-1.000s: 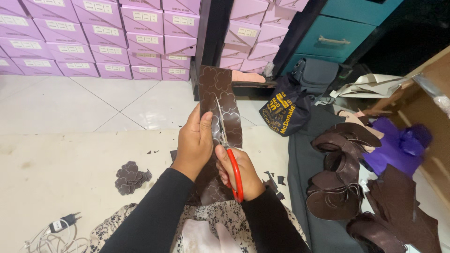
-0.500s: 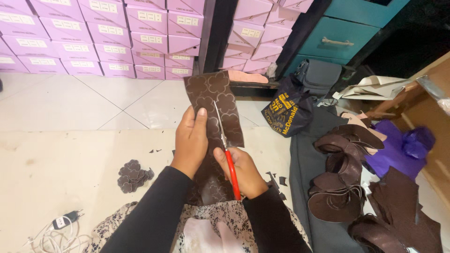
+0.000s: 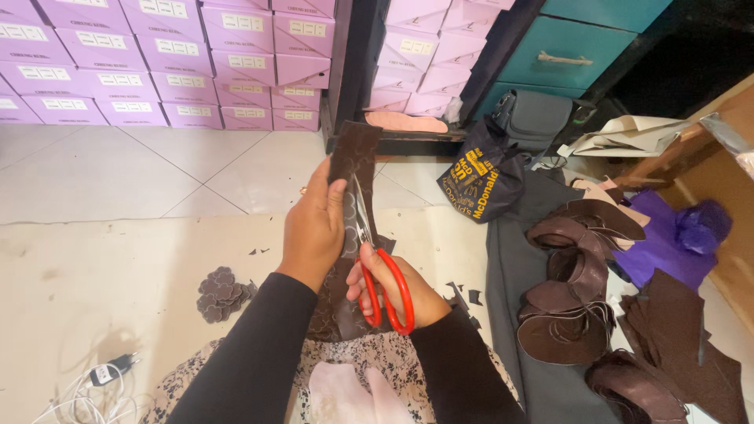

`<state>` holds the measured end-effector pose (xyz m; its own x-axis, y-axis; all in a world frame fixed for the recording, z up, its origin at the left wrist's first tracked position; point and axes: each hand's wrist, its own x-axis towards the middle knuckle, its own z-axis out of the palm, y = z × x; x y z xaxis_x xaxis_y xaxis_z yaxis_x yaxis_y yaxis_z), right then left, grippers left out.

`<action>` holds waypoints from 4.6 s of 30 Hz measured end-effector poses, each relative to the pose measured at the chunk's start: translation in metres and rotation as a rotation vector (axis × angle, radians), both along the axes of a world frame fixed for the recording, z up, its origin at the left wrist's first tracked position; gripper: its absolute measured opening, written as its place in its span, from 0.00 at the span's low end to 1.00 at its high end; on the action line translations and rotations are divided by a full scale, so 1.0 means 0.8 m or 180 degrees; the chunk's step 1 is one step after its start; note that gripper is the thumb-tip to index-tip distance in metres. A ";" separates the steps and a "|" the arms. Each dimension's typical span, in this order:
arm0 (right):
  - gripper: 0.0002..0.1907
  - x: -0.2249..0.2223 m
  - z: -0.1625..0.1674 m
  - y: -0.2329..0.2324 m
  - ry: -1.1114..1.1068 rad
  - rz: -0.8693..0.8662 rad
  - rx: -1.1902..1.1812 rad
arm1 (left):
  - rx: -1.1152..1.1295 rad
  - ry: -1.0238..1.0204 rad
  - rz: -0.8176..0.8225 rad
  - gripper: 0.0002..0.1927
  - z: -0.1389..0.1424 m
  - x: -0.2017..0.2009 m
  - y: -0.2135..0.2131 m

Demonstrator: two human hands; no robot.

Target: The person uses red-handled scissors to cut a brown patterned fabric sheet into a long strip with scalloped edges. They hold the fabric with one hand and cut along the pattern with the other, producing a continuous strip.

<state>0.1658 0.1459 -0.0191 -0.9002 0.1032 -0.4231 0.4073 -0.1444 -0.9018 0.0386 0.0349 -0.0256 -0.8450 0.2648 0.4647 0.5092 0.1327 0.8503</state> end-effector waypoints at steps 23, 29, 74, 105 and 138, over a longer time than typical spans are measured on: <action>0.32 0.000 -0.018 0.016 0.0339 -0.0154 0.0333 | 0.0203 -0.0106 -0.0656 0.27 0.010 0.009 0.003; 0.28 -0.002 -0.021 0.009 0.0561 -0.0395 0.0657 | 0.0512 -0.0294 -0.0590 0.23 -0.003 0.014 0.013; 0.27 0.003 -0.005 0.000 0.0621 -0.0212 0.1123 | 0.0679 -0.0528 0.0041 0.18 0.010 0.012 0.001; 0.26 -0.001 -0.011 -0.009 0.0633 -0.0373 0.0757 | 0.0345 -0.0317 0.0090 0.18 0.010 0.016 0.011; 0.27 -0.006 -0.005 -0.023 0.0537 -0.0729 0.0829 | 0.0511 -0.0493 -0.0099 0.18 0.015 0.028 0.014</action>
